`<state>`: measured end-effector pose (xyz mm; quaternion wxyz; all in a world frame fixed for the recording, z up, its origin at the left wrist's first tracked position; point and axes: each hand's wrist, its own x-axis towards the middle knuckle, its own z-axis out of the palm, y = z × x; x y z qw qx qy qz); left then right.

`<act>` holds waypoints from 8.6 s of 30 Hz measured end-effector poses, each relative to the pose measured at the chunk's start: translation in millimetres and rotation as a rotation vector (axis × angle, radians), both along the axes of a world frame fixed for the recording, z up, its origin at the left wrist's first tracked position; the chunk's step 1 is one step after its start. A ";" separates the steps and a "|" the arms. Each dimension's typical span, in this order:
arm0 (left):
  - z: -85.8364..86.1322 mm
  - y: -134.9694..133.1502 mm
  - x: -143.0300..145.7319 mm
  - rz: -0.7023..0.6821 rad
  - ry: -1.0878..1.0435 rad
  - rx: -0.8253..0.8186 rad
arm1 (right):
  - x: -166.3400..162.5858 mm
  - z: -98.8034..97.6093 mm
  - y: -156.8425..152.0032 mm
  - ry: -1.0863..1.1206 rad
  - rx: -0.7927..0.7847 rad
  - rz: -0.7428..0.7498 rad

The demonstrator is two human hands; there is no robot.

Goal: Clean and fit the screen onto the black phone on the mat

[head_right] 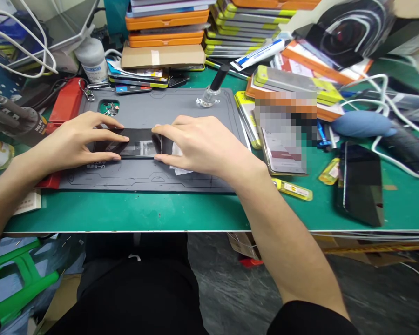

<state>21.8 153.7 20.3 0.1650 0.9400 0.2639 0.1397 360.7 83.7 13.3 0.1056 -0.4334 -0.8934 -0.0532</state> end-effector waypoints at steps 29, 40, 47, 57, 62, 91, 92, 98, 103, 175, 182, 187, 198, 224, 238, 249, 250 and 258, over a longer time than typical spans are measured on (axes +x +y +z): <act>-1.0 1.0 -0.8 -0.023 -0.018 0.008 | 0.2 -0.9 1.7 0.041 -0.076 -0.024; -1.0 1.3 -1.0 -0.031 -0.005 0.016 | 0.7 0.6 1.5 0.070 -0.126 -0.010; -3.4 2.2 -2.0 -0.058 -0.008 0.060 | 0.0 0.5 2.6 0.084 -0.158 -0.063; -4.6 2.8 -2.3 -0.051 -0.020 0.046 | 2.5 -4.9 3.6 0.179 -0.158 -0.048; -3.0 2.5 -2.3 -0.051 -0.012 0.052 | 2.2 -1.9 2.3 0.133 -0.146 -0.043; 0.2 0.2 -1.7 -0.034 0.000 0.037 | 1.5 2.9 0.9 0.088 -0.141 -0.039; 0.1 0.4 -1.7 -0.035 0.002 0.041 | 1.4 2.9 0.7 0.087 -0.140 -0.041; -0.5 1.4 -1.9 -0.052 0.002 0.052 | 1.1 1.2 0.7 0.088 -0.125 -0.037; -0.4 1.5 -1.9 -0.044 -0.021 0.020 | -0.5 2.9 0.1 0.078 -0.156 -0.058; -1.7 4.7 -3.4 -0.082 -0.003 0.079 | 5.0 1.8 7.7 0.163 -0.211 -0.014; -1.9 4.7 -3.2 -0.076 0.007 0.071 | 5.9 1.3 7.6 0.150 -0.187 0.022; -2.7 5.0 -3.3 -0.078 0.006 0.071 | 5.5 0.3 8.8 0.152 -0.195 0.057; -2.7 3.8 -1.8 -0.087 0.023 0.099 | 2.9 -5.8 13.4 0.216 -0.214 0.110; -1.5 7.6 -4.8 -0.117 0.067 0.185 | 7.1 -1.4 22.3 0.317 -0.234 0.082; -6.8 18.9 -12.0 -0.135 0.018 0.171 | 0.0 -6.3 24.3 0.313 -0.257 0.083; -5.6 24.5 -14.4 -0.144 0.010 0.185 | -3.4 -2.6 26.6 0.296 -0.257 0.063; -5.5 25.0 -14.4 -0.144 0.010 0.184 | -3.6 -2.0 26.6 0.290 -0.257 0.063; -4.5 21.4 -12.9 -0.159 0.031 0.214 | -1.9 -2.2 25.0 0.306 -0.237 0.069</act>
